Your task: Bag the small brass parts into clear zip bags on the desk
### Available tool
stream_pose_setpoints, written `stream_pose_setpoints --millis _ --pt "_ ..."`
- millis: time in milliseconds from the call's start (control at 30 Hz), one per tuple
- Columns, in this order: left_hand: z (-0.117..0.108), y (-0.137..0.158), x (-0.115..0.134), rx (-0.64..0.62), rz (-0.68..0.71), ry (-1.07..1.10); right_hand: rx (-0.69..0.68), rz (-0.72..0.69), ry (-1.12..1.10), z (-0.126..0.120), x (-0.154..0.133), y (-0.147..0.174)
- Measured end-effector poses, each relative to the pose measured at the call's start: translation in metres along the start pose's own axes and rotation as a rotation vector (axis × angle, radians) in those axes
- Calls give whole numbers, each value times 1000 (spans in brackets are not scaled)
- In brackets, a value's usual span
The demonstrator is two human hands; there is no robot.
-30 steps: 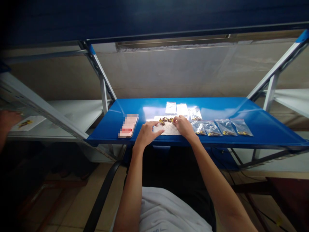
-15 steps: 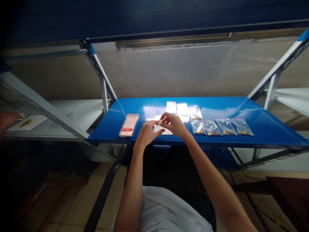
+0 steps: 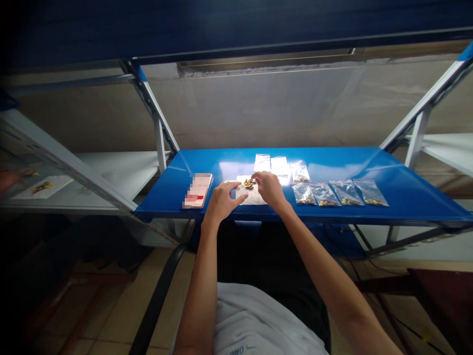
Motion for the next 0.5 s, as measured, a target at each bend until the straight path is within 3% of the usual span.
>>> stream_pose_setpoints --millis 200,500 --pt "-2 0 -7 34 -2 -20 -111 48 188 25 8 11" --pt "-1 0 -10 24 -15 -18 -161 24 276 26 11 14"
Point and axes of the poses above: each hand's wrist, its own y-axis away from the middle knuckle, its own z-axis out of the palm, x = y × z, the point moved 1 cm from there along -y, towards the middle knuckle, and after that the axes turned 6 degrees about -z, right-handed, at the moved point
